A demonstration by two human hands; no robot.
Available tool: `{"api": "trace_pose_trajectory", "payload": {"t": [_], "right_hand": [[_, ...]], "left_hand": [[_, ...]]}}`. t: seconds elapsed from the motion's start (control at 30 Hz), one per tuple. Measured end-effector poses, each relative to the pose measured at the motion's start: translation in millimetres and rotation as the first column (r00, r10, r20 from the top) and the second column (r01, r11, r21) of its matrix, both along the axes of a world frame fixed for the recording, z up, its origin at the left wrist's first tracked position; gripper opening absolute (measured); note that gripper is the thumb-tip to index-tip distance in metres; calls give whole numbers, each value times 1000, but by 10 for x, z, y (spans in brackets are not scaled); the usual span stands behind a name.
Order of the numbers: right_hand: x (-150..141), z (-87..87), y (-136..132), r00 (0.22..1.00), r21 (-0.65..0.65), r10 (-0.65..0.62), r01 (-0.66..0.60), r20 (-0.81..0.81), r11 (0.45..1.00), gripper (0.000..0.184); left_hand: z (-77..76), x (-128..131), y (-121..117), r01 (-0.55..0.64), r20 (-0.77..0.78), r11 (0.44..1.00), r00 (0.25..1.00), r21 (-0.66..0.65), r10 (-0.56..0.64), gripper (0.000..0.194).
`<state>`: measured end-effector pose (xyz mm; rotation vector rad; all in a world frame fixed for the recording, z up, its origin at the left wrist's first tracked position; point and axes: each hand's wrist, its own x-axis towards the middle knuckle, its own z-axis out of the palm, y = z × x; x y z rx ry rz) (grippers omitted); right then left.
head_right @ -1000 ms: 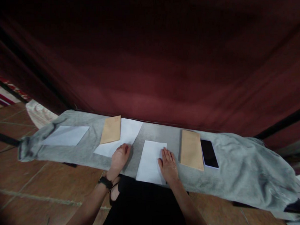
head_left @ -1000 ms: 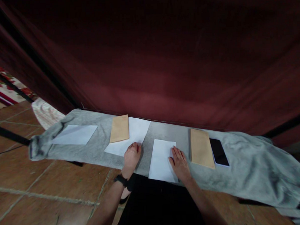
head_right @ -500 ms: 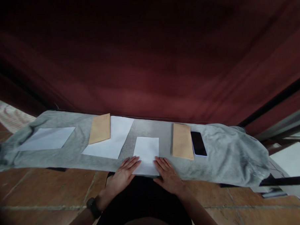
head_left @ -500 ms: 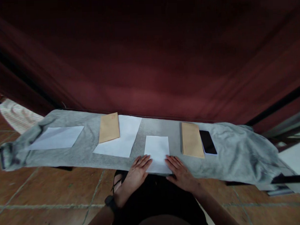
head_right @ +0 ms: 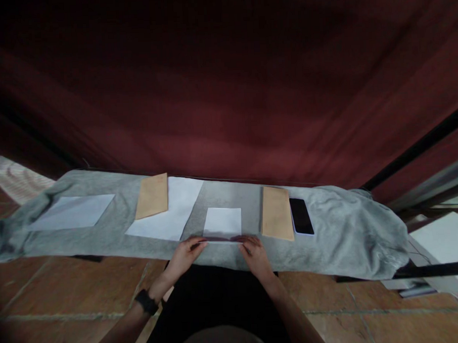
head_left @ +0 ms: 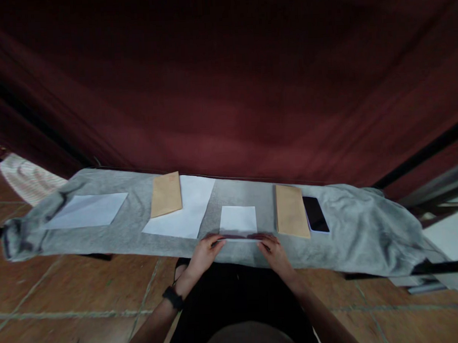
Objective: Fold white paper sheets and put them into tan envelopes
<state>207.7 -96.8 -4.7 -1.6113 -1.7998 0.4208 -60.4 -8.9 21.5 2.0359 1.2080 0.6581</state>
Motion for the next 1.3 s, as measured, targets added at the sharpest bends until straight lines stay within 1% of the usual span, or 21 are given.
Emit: {"api": "trace_pose_trajectory", "payload": {"t": [0.17, 0.27, 0.33, 0.47, 0.63, 0.77, 0.87, 0.93, 1.03, 1.13, 1.2, 1.3], "right_hand": [[-67, -41, 169, 985, 39, -173, 172, 29, 984, 31], [-116, -73, 273, 958, 70, -282, 278, 54, 958, 33], [-141, -89, 341, 936, 82, -343, 336, 86, 938, 35], [-164, -92, 462, 892, 70, -404, 398, 205, 915, 35], [-181, -42, 596, 838, 45, -443, 453, 319, 890, 37], [-196, -15, 692, 824, 66, -447, 454, 349, 889, 43], [-208, -26, 737, 822, 68, -441, 448, 360, 891, 45], [-214, -43, 745, 815, 84, -445, 448, 371, 890, 42], [-220, -56, 732, 800, 142, -470, 452, 373, 881, 33], [-253, -33, 719, 796, 162, -495, 469, 349, 868, 28], [-313, -5, 726, 819, 147, -460, 437, 343, 887, 33], [-471, 13, 749, 872, 115, -338, 318, 354, 941, 41]], "left_hand": [[-14, 143, 102, -167, 44, 985, 985, -43, 169, 24], [7, 245, 188, -225, 76, 972, 970, -63, 229, 23], [18, 301, 249, -245, 82, 968, 965, -58, 249, 21], [17, 385, 350, -305, 3, 951, 952, -40, 306, 21], [62, 484, 427, -378, -169, 925, 913, -17, 370, 28], [102, 539, 464, -390, -280, 920, 880, 32, 383, 36], [94, 557, 486, -383, -338, 921, 860, 65, 382, 36], [82, 563, 498, -365, -372, 928, 853, 75, 365, 34], [71, 574, 510, -337, -405, 937, 846, 97, 346, 33], [69, 583, 512, -317, -418, 940, 842, 126, 340, 34], [69, 586, 507, -300, -428, 943, 841, 141, 332, 33], [65, 586, 495, -251, -463, 952, 832, 176, 305, 32]]}}
